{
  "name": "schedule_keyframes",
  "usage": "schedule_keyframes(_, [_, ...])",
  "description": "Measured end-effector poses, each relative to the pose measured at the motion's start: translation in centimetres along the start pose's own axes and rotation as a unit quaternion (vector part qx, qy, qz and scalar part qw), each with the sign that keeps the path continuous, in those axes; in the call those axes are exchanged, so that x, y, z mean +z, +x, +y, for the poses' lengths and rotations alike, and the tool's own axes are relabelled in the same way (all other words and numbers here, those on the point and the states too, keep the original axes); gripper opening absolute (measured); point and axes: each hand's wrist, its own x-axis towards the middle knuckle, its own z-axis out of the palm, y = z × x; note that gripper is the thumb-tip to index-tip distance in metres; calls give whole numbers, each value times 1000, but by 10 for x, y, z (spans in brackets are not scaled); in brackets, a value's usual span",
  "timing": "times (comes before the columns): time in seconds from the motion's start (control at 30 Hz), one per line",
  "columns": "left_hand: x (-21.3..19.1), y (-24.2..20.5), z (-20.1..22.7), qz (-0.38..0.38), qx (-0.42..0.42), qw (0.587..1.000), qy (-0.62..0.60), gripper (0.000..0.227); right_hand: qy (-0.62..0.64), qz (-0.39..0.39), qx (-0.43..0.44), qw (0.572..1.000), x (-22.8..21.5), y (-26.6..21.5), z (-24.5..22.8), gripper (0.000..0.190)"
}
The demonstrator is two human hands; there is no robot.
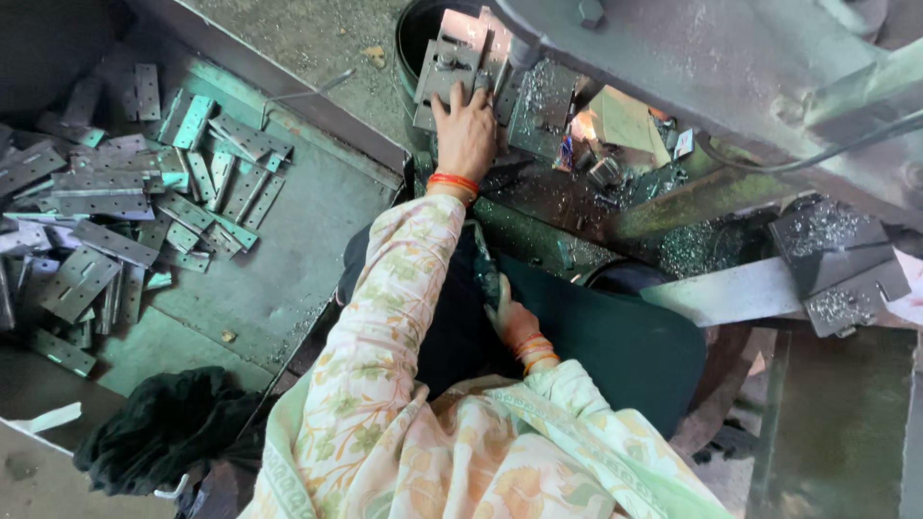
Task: The person operates a manual press machine to process small metal brackets. They pick each bracket from a pile, place it into the machine, and activate the press with a foot pedal, then remove the processed piece and repeat.
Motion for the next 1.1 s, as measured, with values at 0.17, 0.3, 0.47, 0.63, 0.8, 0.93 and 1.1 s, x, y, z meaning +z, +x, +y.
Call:
schedule_keyframes(0.17, [-2, 0, 3, -47, -25, 999, -5, 34, -15, 8, 3, 1000, -42, -20, -1, 78])
schedule_keyframes(0.3, [14, 11, 2, -24, -12, 999, 32, 31, -23, 56, -33, 998, -77, -35, 2, 76])
schedule_keyframes(0.47, [25, 26, -1, -36, -35, 999, 9, 28, -43, 18, -31, 998, -46, -12, 8, 84])
schedule_keyframes(0.63, [21, 26, -1, -40, -27, 999, 8, 25, -17, -9, 21, 1000, 12, 25, 20, 86])
schedule_keyframes(0.8, [14, 1, 11, -25, -35, 999, 6, 34, -13, -19, 20, 1000, 7, 13, 25, 84])
schedule_keyframes(0.93, [13, 0, 1, -60, -28, 998, 4, 31, -38, -2, 32, 999, -38, -10, 7, 86])
schedule_keyframes(1.1, [30, 17, 4, -59, -33, 998, -5, 33, -15, 45, -26, 999, -70, -27, 5, 76])
